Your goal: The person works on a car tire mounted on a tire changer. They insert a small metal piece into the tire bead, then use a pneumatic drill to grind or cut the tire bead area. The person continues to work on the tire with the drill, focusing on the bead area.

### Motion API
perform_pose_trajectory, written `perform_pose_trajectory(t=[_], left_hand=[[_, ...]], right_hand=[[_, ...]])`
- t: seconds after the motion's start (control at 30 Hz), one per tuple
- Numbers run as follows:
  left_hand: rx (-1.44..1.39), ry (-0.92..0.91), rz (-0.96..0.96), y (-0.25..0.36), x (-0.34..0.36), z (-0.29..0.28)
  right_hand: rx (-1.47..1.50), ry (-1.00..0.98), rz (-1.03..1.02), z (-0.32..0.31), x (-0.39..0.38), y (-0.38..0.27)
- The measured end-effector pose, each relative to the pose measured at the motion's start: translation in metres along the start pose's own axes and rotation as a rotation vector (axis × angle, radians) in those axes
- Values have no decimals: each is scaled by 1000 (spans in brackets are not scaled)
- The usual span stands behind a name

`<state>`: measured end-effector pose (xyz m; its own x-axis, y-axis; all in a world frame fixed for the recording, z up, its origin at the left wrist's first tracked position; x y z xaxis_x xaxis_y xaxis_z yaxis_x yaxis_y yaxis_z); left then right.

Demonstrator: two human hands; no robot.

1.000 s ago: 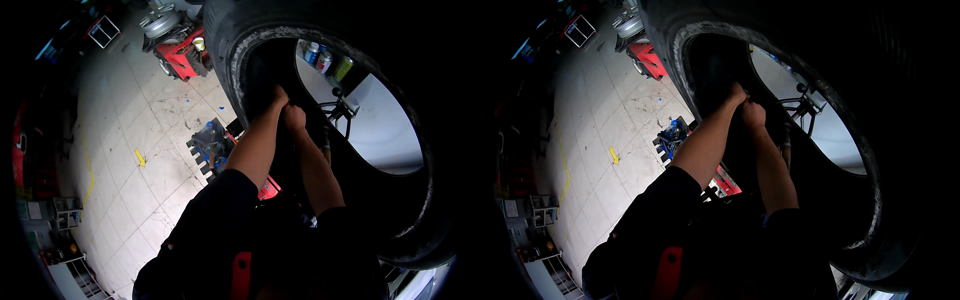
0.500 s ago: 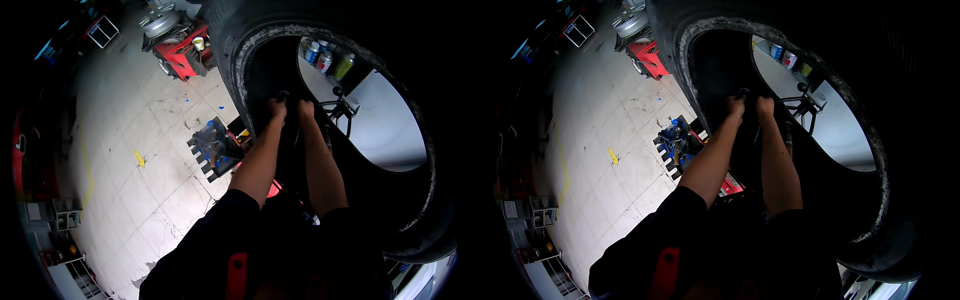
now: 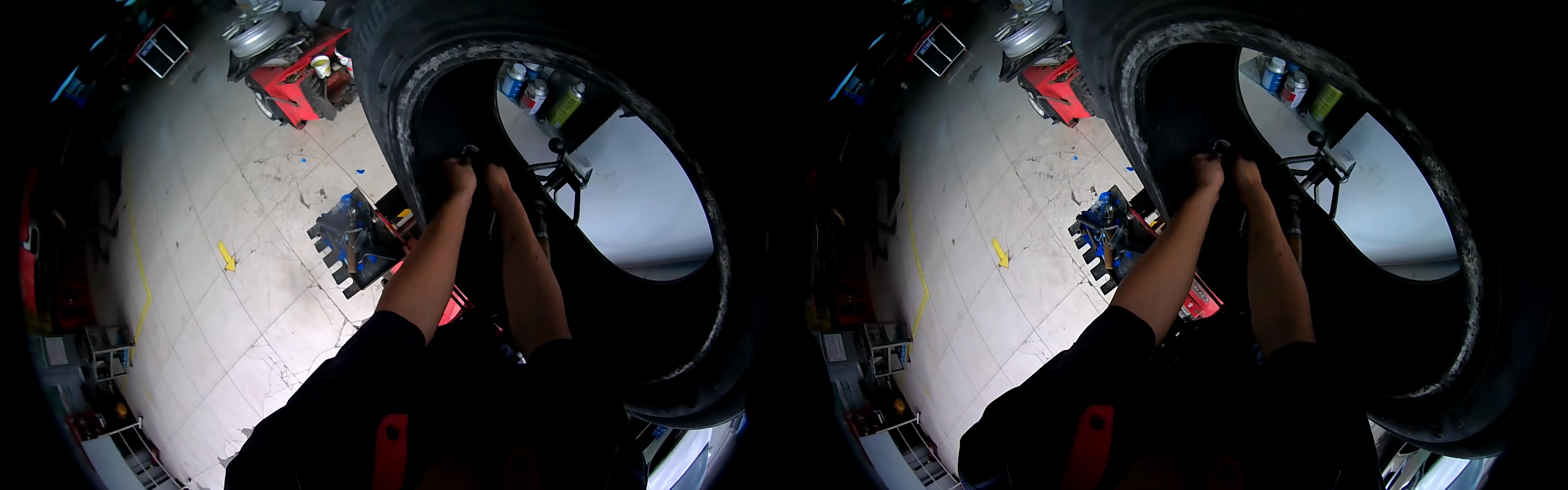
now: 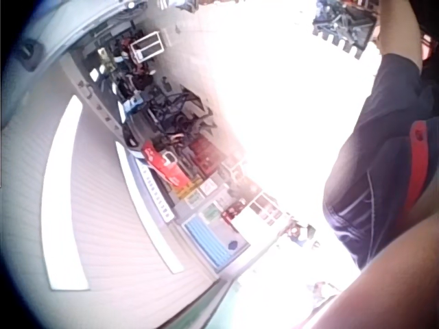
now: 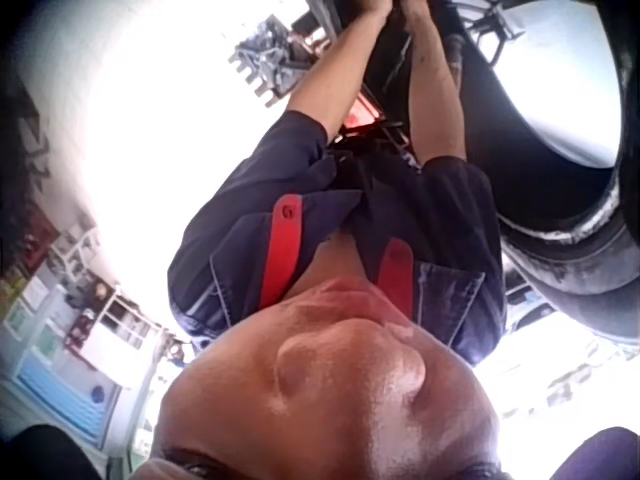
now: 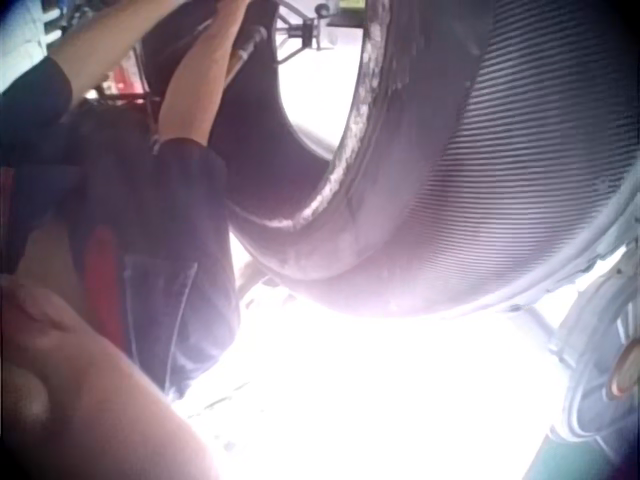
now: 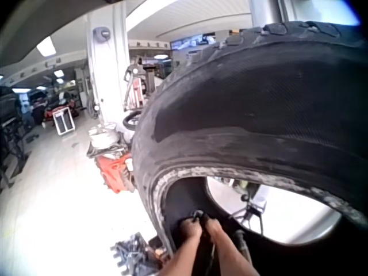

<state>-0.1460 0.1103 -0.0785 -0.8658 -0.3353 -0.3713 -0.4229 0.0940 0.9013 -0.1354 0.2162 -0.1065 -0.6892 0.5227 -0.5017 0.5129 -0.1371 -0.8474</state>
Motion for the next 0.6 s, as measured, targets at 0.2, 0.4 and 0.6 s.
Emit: perform_pose_trajectory(t=[0.2,0.4,0.6], left_hand=[[128,-8,173,5,-6,-7],[116,-59,218,8,-9,-3],[133,-239,281,9,-33,-13]], right_hand=[[-372,-64,-55,7,-31,-34],[-871,-160,-545,2,31,-25],[-570,-68,-279,-13,27,-29]])
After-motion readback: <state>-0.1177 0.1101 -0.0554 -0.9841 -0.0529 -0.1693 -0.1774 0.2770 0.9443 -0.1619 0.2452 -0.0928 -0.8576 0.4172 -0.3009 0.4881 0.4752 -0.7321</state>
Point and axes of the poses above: each hand's wrist, its own x-axis towards the middle knuckle, its own z-axis out of the palm, y = z × x, the point moved 2 cm from there along x, towards the middle knuckle, and after that the axes turned 12 degrees about y, right-handed, at the moved point
